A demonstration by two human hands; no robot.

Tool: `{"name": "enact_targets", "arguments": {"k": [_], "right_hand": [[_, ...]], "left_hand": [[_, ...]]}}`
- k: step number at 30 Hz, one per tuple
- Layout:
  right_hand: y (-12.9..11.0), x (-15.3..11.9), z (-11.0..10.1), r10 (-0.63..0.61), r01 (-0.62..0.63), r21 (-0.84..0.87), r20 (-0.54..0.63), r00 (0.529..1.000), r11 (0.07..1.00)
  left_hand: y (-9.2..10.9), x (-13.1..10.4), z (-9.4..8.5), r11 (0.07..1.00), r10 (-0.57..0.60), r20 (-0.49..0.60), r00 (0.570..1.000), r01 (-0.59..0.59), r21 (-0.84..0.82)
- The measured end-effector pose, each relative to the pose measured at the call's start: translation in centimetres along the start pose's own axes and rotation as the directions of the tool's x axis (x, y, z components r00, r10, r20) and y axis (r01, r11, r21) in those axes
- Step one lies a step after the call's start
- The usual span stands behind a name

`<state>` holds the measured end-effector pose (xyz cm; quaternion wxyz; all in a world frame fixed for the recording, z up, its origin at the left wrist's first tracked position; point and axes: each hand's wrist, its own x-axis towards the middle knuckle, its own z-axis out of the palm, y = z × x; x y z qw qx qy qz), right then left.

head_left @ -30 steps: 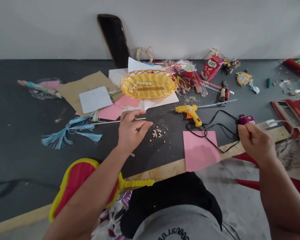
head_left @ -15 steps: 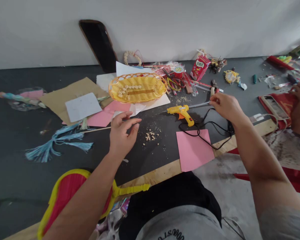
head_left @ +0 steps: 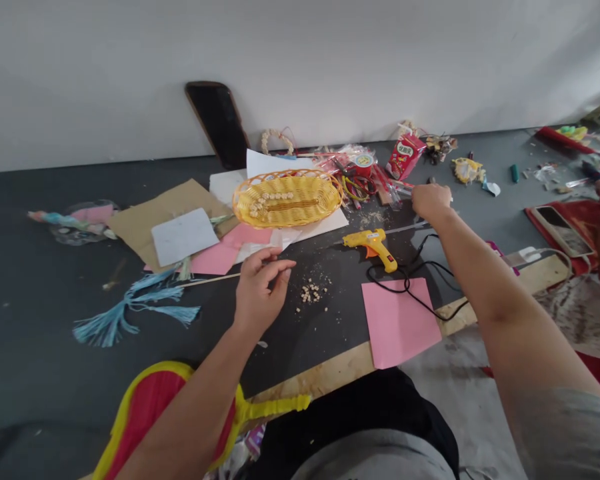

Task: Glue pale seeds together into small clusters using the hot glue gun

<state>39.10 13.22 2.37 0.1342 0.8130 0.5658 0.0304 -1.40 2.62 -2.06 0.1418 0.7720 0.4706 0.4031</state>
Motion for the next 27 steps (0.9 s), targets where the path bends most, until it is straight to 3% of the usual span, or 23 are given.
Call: {"name": "enact_targets", "arguments": {"k": [5,8,11,14,17,19,21,24,27], "right_hand": [[0.2,-1.2,-0.8,-0.069,0.071,0.043,-0.041,0.997,0.997],[-0.7,-2.9,-1.8,-0.152,0.198,0.224,-0.205,0.967,0.954],[-2.5,-4.7,-3.0,-0.197,0.348,0.420,-0.361,0.911,0.838],[-5.1,-6.0,-4.0,-0.221,0.450,0.623,-0.412,0.884,0.640],[-7.8,-6.6,-4.1,-0.307,0.478,0.818,-0.388,0.869,0.321],[-9.4,-7.0,-3.9,-0.382,0.470,0.873,-0.393,0.836,0.131],[-10.6,-7.3,-3.7,-0.422,0.468,0.883,-0.416,0.805,0.023],[-11.2,-7.4,-3.4,-0.440,0.479,0.876,-0.412,0.798,0.049],[-10.5,-7.2,-3.2,-0.404,0.565,0.779,-0.441,0.802,0.271]], "left_hand": [[-0.1,0.0,0.1,0.999,-0.035,0.002,0.999,0.035,-0.002],[0.0,0.0,0.1,0.999,-0.048,-0.002,0.999,0.048,-0.009],[0.2,0.0,0.1,0.999,-0.045,0.007,0.999,0.045,-0.012],[0.3,-0.1,0.2,0.999,-0.050,0.010,0.999,0.050,-0.021],[0.2,-0.1,0.1,0.998,-0.047,-0.010,0.999,0.046,-0.029],[0.1,-0.1,0.1,0.998,-0.044,-0.027,0.999,0.043,-0.040],[0.1,-0.1,0.1,0.998,-0.048,-0.032,0.998,0.047,-0.050],[0.1,-0.1,0.1,0.997,-0.056,-0.023,0.998,0.055,-0.045],[0.1,-0.1,0.0,0.999,-0.037,-0.025,0.999,0.036,-0.037]]}}
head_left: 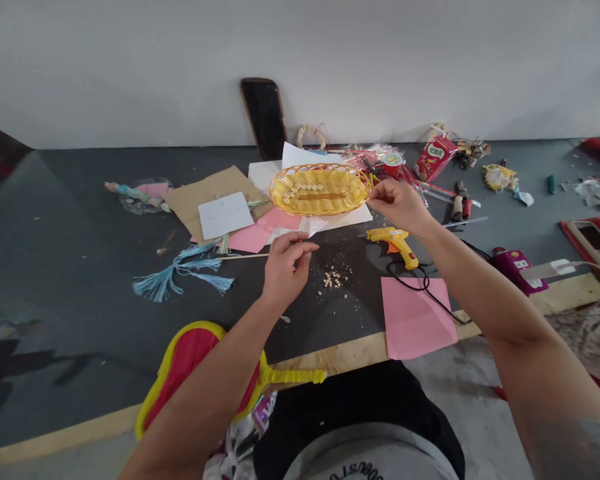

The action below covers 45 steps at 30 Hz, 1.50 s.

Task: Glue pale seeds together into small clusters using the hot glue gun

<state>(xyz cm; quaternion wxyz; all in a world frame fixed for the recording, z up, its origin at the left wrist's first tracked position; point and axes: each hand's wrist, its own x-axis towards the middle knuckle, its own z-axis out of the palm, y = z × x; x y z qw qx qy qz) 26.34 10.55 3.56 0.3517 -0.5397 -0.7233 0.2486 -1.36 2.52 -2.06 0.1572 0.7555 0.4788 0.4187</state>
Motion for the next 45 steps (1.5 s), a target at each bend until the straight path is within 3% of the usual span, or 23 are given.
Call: {"name": "enact_targets", "arguments": {"k": [2,4,6,8,12,14,17,20,27,33,37,41,45], "right_hand": [[0.2,-0.5,-0.6,-0.085,0.074,-0.230,-0.038,0.996,0.970],[-0.1,-1.5,-0.8,-0.164,0.156,-0.378,0.011,0.986,0.913],[-1.1,-3.1,-0.4,-0.187,0.234,-0.406,0.154,0.970,0.883],[-2.6,-5.1,0.5,-0.216,0.336,-0.369,0.329,0.919,0.867],[-5.5,-8.8,3.1,-0.225,0.436,-0.356,0.501,0.836,0.826],[-6.2,-9.9,4.2,-0.170,0.412,-0.403,0.514,0.841,0.817],[-5.9,-10.4,5.4,-0.110,0.367,-0.490,0.475,0.873,0.791],[-4.7,-10.0,6.3,-0.124,0.361,-0.513,0.439,0.890,0.779],[-3.3,-9.1,7.2,-0.180,0.340,-0.490,0.344,0.922,0.803],[-2.9,-9.7,6.6,-0.272,0.402,-0.401,0.344,0.899,0.823],[-2.8,-10.0,6.5,-0.350,0.401,-0.274,0.215,0.912,0.874],[-2.9,-10.2,6.1,-0.293,0.300,-0.187,0.066,0.954,0.935],[-2.7,-10.2,5.7,-0.228,0.221,-0.213,-0.010,0.974,0.952]], "left_hand": [[0.0,0.0,0.0,1.000,0.016,0.000,1.000,-0.016,-0.005],[0.1,0.1,0.0,1.000,0.018,0.016,1.000,-0.018,-0.002],[0.2,0.2,-0.1,1.000,0.022,0.073,0.997,-0.024,0.016],[0.3,0.3,-0.3,0.996,0.070,0.199,0.977,-0.078,0.034],[0.9,0.4,-1.3,0.972,0.183,0.540,0.822,-0.233,0.025],[1.1,0.4,-1.8,0.968,0.166,0.604,0.780,-0.247,0.052],[1.2,0.3,-2.0,0.963,0.137,0.635,0.761,-0.253,0.096],[0.7,0.3,-1.5,0.964,0.113,0.622,0.775,-0.237,0.120],[0.2,-0.1,0.0,0.958,0.109,0.444,0.889,-0.213,0.190],[0.6,0.0,-0.3,0.964,0.086,0.373,0.924,-0.171,0.203],[0.6,0.3,-0.5,0.974,0.069,0.298,0.952,-0.129,0.185],[0.5,0.4,-0.6,0.978,0.125,0.287,0.950,-0.167,0.126],[1.0,0.0,-0.6,0.962,0.208,0.378,0.902,-0.258,0.086]]}}
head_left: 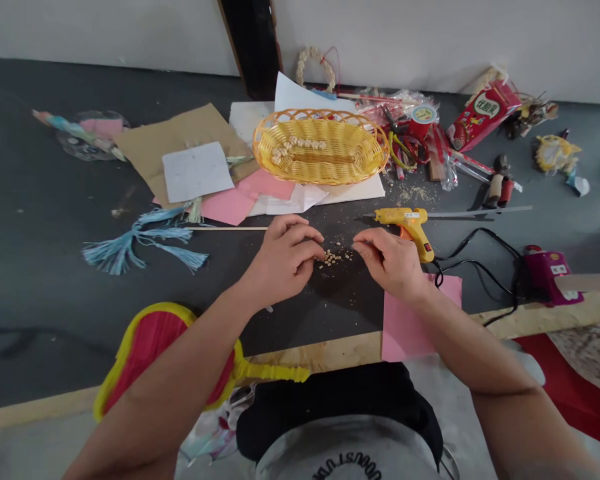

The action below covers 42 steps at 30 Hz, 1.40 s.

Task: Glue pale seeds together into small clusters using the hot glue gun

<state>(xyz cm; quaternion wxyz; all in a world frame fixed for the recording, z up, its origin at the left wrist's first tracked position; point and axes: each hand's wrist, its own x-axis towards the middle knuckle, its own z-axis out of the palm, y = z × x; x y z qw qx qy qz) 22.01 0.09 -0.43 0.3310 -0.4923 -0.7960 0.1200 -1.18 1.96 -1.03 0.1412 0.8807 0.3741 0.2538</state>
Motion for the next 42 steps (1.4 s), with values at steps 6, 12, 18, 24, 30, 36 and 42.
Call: {"name": "enact_targets", "arguments": {"k": [6,12,18,24,30,36,42], "right_hand": [[0.4,0.1,0.5,-0.100,0.106,-0.039,0.120,0.988,0.994],[0.0,0.1,1.3,-0.106,0.147,-0.112,0.306,0.946,0.983],[-0.3,0.1,1.2,-0.122,0.162,-0.102,0.322,0.939,0.981],[-0.2,0.0,1.2,-0.147,0.185,-0.105,0.293,0.945,0.977],[0.3,0.3,0.7,-0.017,0.023,-0.036,0.175,0.985,0.999],[0.5,0.0,0.7,-0.013,0.017,-0.019,0.178,0.984,1.000],[0.3,0.0,1.2,-0.049,0.066,-0.074,0.205,0.977,0.995]], "left_hand": [[1.0,-0.3,0.1,0.999,-0.021,0.136,0.991,0.014,0.049],[0.7,-0.3,0.1,0.996,-0.044,0.083,0.996,0.037,0.087],[0.9,-0.3,-0.2,0.971,-0.165,0.001,0.986,0.162,0.178],[1.1,-0.5,-0.3,0.956,-0.164,0.039,0.986,0.149,0.253],[1.1,-0.7,-0.6,0.952,-0.215,0.065,0.975,0.194,0.236],[1.1,-0.7,-0.8,0.955,-0.228,0.119,0.966,0.199,0.219],[1.0,-0.2,-0.1,0.960,-0.263,0.063,0.963,0.255,0.113]]}}
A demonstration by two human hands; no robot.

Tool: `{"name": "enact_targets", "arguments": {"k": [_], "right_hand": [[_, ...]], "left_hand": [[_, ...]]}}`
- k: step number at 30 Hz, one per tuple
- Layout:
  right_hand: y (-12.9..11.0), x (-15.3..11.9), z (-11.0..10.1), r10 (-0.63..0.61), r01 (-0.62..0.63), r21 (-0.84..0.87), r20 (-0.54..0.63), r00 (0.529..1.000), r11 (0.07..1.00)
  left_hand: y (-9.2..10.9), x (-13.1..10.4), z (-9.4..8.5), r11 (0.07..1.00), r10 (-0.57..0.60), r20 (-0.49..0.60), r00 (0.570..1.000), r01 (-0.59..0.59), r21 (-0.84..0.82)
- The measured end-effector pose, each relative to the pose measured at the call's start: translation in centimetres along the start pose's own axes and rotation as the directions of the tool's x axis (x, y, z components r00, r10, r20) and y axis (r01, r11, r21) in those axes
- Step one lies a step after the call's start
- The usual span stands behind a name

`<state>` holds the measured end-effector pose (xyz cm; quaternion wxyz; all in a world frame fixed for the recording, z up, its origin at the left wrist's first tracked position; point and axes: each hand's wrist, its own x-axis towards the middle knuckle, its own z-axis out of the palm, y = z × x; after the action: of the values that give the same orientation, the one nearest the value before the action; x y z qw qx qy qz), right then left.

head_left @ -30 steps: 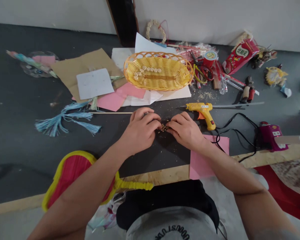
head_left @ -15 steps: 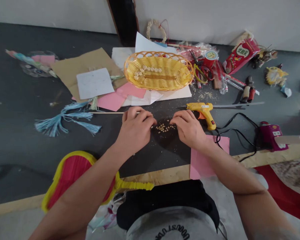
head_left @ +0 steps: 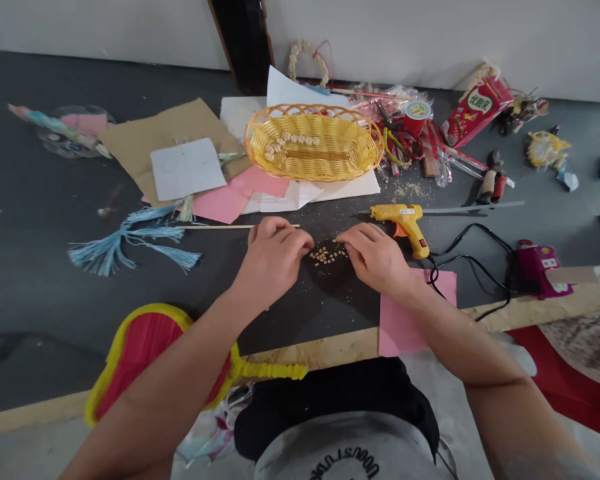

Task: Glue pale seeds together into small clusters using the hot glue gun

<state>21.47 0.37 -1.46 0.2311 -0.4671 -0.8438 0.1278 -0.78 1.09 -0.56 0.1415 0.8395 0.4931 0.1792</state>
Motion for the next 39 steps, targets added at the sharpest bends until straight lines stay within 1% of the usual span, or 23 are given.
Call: {"name": "enact_targets", "arguments": {"k": [4,9,14,18,24,30,32,35,37,39], "right_hand": [[-0.9,0.3,0.6,-0.015,0.021,-0.085,0.079,0.997,0.996],[-1.7,0.6,0.8,0.021,-0.006,-0.160,0.092,0.996,0.987],[-1.3,0.6,0.5,0.031,-0.022,-0.119,0.080,0.996,0.993],[-1.3,0.6,0.8,0.022,-0.014,-0.114,0.073,0.997,0.993],[-2.0,0.5,1.5,0.013,0.000,-0.195,0.065,0.998,0.981],[-2.1,0.6,1.1,0.019,-0.002,-0.192,0.087,0.996,0.981],[-2.0,0.7,0.7,0.019,-0.010,-0.152,0.055,0.998,0.988],[-1.9,0.7,0.1,-0.019,0.016,-0.051,-0.055,0.998,0.999],[-2.0,0.6,-0.1,-0.075,0.074,-0.011,-0.144,0.987,0.997],[-2.0,0.5,-0.1,-0.138,0.141,-0.004,-0.225,0.964,0.990]], "left_hand": [[0.2,0.3,0.2,0.994,-0.013,-0.036,0.999,0.009,-0.105],[0.6,0.3,-0.2,0.987,-0.034,-0.065,0.997,0.024,-0.159],[0.7,0.2,-0.6,0.984,-0.034,-0.089,0.995,0.018,-0.176],[0.7,0.2,-0.5,0.983,-0.043,-0.095,0.995,0.025,-0.184],[0.6,0.3,0.0,0.986,-0.041,-0.047,0.998,0.033,-0.163],[0.4,0.2,0.3,0.986,-0.051,0.038,0.998,0.057,-0.154],[0.5,0.1,0.3,0.984,-0.033,0.040,0.999,0.040,-0.173],[0.7,0.1,-0.2,0.960,-0.010,0.015,1.000,0.014,-0.278],[0.9,0.1,-0.5,0.921,0.005,0.020,1.000,0.003,-0.389],[1.0,0.1,-0.8,0.873,0.003,0.032,0.999,0.013,-0.487]]}}
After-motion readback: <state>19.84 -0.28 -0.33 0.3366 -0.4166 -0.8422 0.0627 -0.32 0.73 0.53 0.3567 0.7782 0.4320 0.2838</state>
